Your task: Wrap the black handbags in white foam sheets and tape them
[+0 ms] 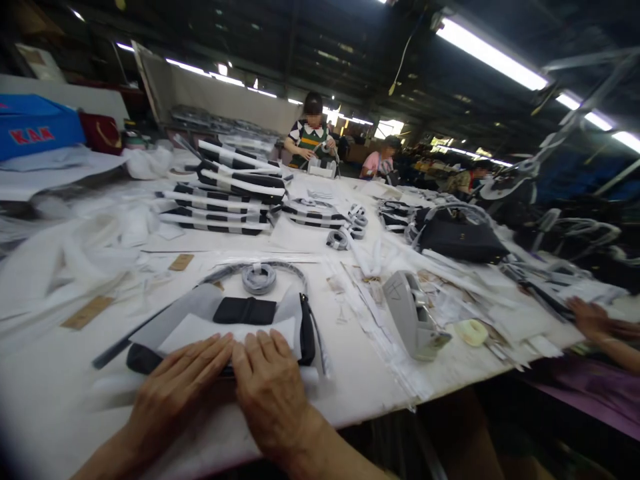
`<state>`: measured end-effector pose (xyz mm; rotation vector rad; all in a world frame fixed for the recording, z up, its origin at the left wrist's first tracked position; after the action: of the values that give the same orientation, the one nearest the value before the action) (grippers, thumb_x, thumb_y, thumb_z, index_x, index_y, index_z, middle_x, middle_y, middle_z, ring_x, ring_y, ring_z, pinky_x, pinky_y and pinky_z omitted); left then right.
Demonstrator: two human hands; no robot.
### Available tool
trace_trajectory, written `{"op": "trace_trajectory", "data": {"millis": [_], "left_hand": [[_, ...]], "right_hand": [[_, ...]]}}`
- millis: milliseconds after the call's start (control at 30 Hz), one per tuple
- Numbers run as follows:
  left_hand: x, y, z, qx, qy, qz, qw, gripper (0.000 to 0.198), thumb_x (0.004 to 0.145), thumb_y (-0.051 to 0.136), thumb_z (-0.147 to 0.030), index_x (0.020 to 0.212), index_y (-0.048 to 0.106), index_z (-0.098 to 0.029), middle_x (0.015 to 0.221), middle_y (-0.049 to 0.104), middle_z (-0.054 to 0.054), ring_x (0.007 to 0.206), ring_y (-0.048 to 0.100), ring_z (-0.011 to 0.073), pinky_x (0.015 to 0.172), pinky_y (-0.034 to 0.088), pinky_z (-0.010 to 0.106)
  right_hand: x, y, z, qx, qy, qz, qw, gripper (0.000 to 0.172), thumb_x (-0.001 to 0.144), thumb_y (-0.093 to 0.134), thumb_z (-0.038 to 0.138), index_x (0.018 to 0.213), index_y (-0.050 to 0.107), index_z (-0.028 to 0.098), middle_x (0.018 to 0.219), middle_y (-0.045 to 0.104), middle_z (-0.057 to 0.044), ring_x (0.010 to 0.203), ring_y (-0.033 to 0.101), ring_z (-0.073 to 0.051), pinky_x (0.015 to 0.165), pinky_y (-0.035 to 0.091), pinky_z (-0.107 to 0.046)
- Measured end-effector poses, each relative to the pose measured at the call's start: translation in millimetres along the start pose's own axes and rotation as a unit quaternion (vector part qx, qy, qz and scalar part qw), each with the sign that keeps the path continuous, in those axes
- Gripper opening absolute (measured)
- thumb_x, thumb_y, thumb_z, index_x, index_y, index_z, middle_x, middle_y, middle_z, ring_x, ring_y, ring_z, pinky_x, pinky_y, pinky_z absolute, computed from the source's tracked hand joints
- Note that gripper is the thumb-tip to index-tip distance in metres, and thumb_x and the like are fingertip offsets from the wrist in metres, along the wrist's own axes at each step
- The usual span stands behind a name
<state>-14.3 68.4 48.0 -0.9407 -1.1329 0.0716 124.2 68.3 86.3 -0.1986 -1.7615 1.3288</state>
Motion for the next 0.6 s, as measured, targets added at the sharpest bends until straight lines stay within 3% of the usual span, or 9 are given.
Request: {"op": "trace_trajectory", "data": {"millis": [67, 133, 267, 367, 433, 533, 600], "left_hand": [[1.0, -3.0, 4.1, -0.004, 0.004, 0.001, 1.0, 0.043, 0.095, 0.039, -0.007, 0.131, 0.058, -0.02, 0.126, 0.068, 0.007, 0.118, 0.063, 0.0191, 0.106, 0.043, 0.033], [3.0, -6.0, 8.1, -0.004, 0.004, 0.0, 1.0, 0.046, 0.095, 0.037, -0.007, 0.134, 0.056, -0.021, 0.126, 0.068, 0.006, 0.117, 0.064, 0.0177, 0.107, 0.041, 0.032], [5.3, -7.8, 11.4, -0.001, -0.009, -0.01, 1.0, 0.053, 0.093, 0.033, -0.002, 0.137, 0.055, -0.023, 0.127, 0.068, 0.004, 0.117, 0.064, 0.0161, 0.112, 0.037, 0.032], [6.0, -7.2, 10.3, -0.007, -0.018, -0.014, 1.0, 0.054, 0.091, 0.035, -0.001, 0.137, 0.054, -0.023, 0.125, 0.069, 0.004, 0.116, 0.064, 0.016, 0.11, 0.041, 0.032], [7.3, -7.5, 9.4, -0.012, -0.02, -0.01, 1.0, 0.054, 0.09, 0.037, 0.001, 0.136, 0.055, -0.022, 0.125, 0.069, 0.004, 0.116, 0.065, 0.0165, 0.107, 0.044, 0.032], [11.3, -8.9, 7.9, -0.01, -0.015, 0.007, 1.0, 0.054, 0.089, 0.038, 0.002, 0.134, 0.056, -0.021, 0.125, 0.069, 0.005, 0.115, 0.065, 0.0175, 0.102, 0.046, 0.032], [14.0, -10.8, 6.7, -0.005, -0.008, 0.011, 1.0, 0.053, 0.088, 0.038, 0.002, 0.133, 0.057, -0.02, 0.123, 0.07, 0.005, 0.113, 0.066, 0.0177, 0.1, 0.048, 0.031]], "right_hand": [[2.2, -28.1, -0.9, 0.055, -0.02, -0.014, 0.998, 0.039, 0.094, 0.056, 0.027, 0.13, 0.055, 0.014, 0.125, 0.066, -0.01, 0.122, 0.056, -0.025, 0.112, 0.038, -0.045], [-0.3, -57.4, -13.8, 0.075, -0.028, -0.048, 0.996, 0.033, 0.092, 0.057, 0.021, 0.125, 0.058, 0.016, 0.12, 0.069, -0.008, 0.123, 0.056, -0.023, 0.114, 0.036, -0.045], [-34.4, -89.6, -78.2, 0.037, 0.054, -0.117, 0.991, 0.026, 0.091, 0.056, 0.009, 0.113, 0.064, 0.02, 0.104, 0.074, -0.005, 0.104, 0.066, -0.019, 0.099, 0.049, -0.038], [-81.9, -90.0, -131.7, -0.006, 0.178, -0.133, 0.975, 0.01, 0.093, 0.06, 0.024, 0.099, 0.068, 0.022, 0.091, 0.075, -0.004, 0.084, 0.07, -0.018, 0.079, 0.054, -0.032], [-115.4, -83.0, -155.5, -0.016, 0.274, -0.11, 0.955, 0.021, 0.093, 0.059, 0.04, 0.09, 0.069, 0.022, 0.085, 0.074, -0.005, 0.078, 0.07, -0.02, 0.069, 0.053, -0.031], [-155.6, -68.2, -167.2, -0.006, 0.383, -0.059, 0.922, 0.041, 0.092, 0.052, 0.057, 0.083, 0.068, 0.021, 0.082, 0.073, -0.007, 0.078, 0.069, -0.023, 0.065, 0.05, -0.031], [-172.1, -55.7, -164.0, 0.005, 0.417, -0.033, 0.908, 0.046, 0.092, 0.048, 0.062, 0.08, 0.066, 0.021, 0.081, 0.072, -0.006, 0.076, 0.067, -0.023, 0.067, 0.048, -0.032]]}}
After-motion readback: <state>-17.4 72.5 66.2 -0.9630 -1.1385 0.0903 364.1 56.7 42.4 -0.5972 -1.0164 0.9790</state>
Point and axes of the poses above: each hand's wrist, its own x-axis towards the middle knuckle, its own y-axis out of the palm, z = x × y, the point moved 6 cm from there along x, towards the middle knuckle
